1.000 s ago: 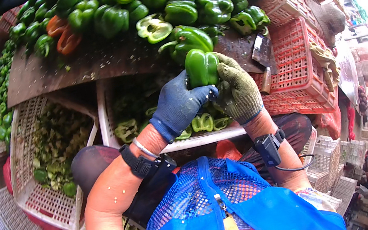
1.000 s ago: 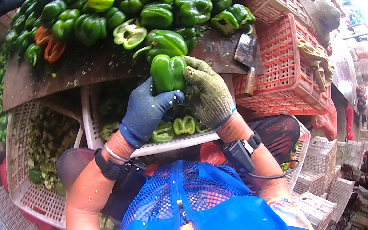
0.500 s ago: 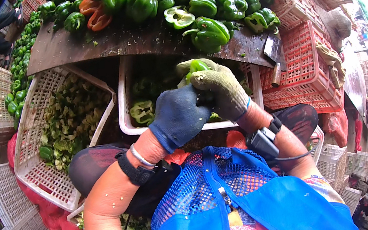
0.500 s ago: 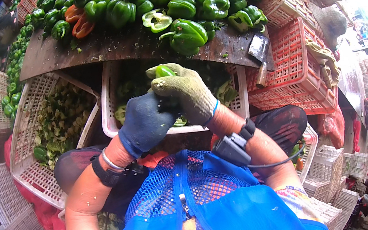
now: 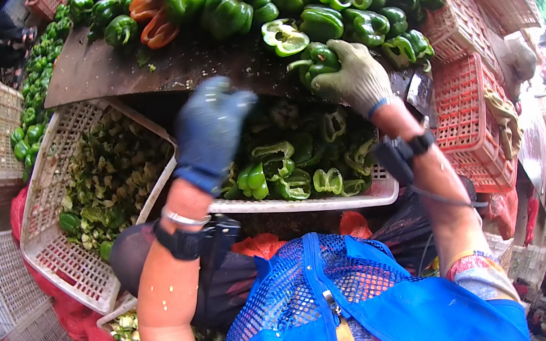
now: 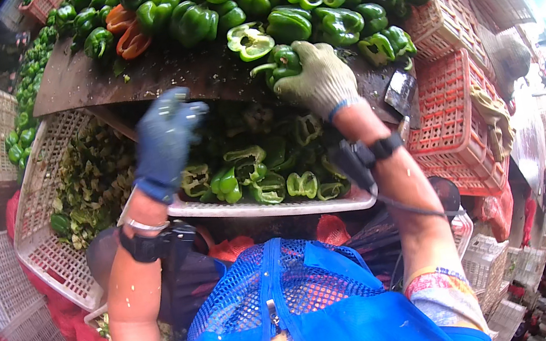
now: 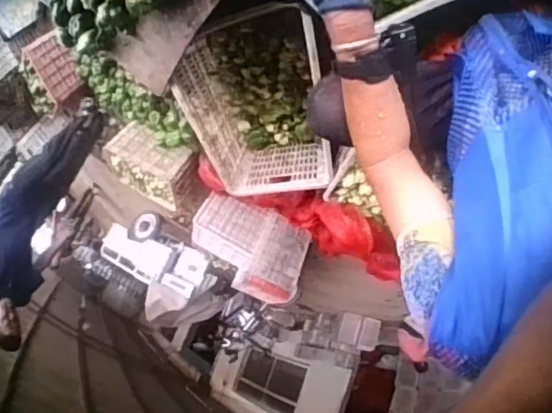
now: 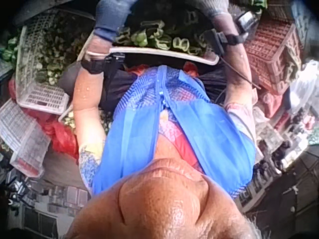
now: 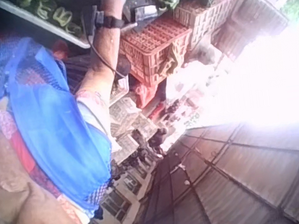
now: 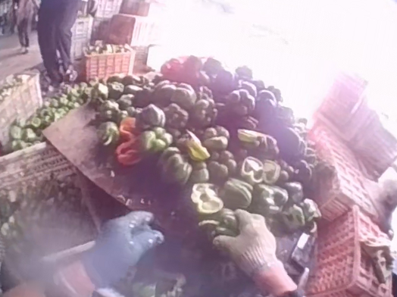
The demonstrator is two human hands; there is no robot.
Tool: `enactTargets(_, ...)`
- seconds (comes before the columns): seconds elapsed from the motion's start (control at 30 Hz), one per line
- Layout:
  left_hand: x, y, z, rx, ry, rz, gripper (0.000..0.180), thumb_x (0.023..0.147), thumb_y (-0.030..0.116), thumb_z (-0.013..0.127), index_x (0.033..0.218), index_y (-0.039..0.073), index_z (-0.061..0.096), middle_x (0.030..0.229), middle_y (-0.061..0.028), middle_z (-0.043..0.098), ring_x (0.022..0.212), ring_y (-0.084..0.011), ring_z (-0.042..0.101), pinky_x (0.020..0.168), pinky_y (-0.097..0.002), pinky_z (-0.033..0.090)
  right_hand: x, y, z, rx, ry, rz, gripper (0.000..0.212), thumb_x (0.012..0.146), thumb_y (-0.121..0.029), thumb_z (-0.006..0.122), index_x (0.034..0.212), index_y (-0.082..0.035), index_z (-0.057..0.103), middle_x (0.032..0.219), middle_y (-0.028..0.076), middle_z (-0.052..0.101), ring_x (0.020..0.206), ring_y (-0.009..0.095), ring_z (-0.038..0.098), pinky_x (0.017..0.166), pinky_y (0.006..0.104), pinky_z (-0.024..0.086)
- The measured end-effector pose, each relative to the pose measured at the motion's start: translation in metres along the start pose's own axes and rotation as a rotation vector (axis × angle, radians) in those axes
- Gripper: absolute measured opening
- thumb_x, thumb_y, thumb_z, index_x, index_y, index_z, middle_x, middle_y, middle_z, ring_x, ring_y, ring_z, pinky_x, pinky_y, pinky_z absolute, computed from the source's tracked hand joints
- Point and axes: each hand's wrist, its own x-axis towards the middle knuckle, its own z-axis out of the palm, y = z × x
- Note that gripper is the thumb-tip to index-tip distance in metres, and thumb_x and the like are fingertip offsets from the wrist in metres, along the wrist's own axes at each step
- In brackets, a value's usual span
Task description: The recorder is cutting the tops off green peppers and removing seeds before placing them into a basket.
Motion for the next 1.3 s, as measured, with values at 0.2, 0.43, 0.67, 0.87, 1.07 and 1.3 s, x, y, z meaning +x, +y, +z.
enactTargets(0.2,0.022,-0.024,0.088,-0.187,-0.188,-0.085,0.050,0.089,0.018,0.071,0.131,-0.006,0.056,0.100,-0.0116,0.072,0.084,-0.0161,0.068,0.073,-0.0299,0.055,-0.063,-0.009,0.033,0.168,0.160,0.001,0.078,0.060,-0.030,0.091,0.129,-0.011,0.060,0.144,0.023,0.046,0.127,0.038,0.053,0.108,0.0440,0.043)
enactTargets(0.43,0.026,-0.030,0.110,0.002,-0.295,0.078,0.038,0.086,0.011,0.069,0.122,-0.001,0.064,0.101,-0.0187,0.073,0.091,-0.0174,0.070,0.080,-0.0335,0.055,-0.049,0.026,0.014,0.649,-0.027,0.175,0.089,0.070,-0.026,0.084,0.146,-0.001,0.045,0.134,0.017,0.060,0.120,0.025,0.060,0.102,0.0342,0.048)
enactTargets(0.67,-0.007,0.001,0.084,-0.044,-0.533,0.060,0.037,0.085,-0.001,0.061,0.122,0.000,0.066,0.087,-0.0049,0.071,0.067,-0.0084,0.062,0.059,-0.0261,0.051,-0.051,0.030,-0.001,1.115,-0.373,0.282,0.061,0.075,-0.011,0.072,0.133,0.001,0.058,0.107,0.009,0.070,0.085,0.011,0.064,0.077,0.0264,0.053)
enactTargets(0.87,-0.026,0.010,0.051,-0.148,-0.382,-0.032,0.041,0.085,-0.002,0.060,0.125,0.000,0.064,0.094,-0.0052,0.071,0.065,-0.0067,0.062,0.054,-0.0219,0.051,-0.091,0.055,0.006,0.639,-0.195,0.382,0.045,0.076,-0.013,0.072,0.120,-0.002,0.068,0.095,0.005,0.069,0.083,0.013,0.066,0.077,0.0284,0.055)
enactTargets(1.07,-0.038,0.004,0.047,-0.068,-0.178,-0.008,0.038,0.087,0.001,0.059,0.125,0.001,0.063,0.085,-0.0061,0.068,0.057,-0.0077,0.061,0.048,-0.0219,0.050,-0.110,-0.041,0.015,0.590,-0.132,0.125,0.051,0.074,-0.023,0.079,0.119,-0.003,0.066,0.106,0.013,0.069,0.098,0.022,0.067,0.087,0.0328,0.054)
enactTargets(1.3,-0.028,0.036,0.002,-0.342,-0.294,-0.040,0.041,0.090,0.006,0.068,0.130,-0.001,0.060,0.098,-0.0087,0.071,0.076,-0.0099,0.067,0.069,-0.0236,0.055,-0.103,-0.048,0.000,1.250,-0.367,0.290,0.043,0.070,-0.003,0.082,0.110,0.002,0.069,0.096,0.004,0.073,0.083,0.010,0.066,0.081,0.0279,0.056)
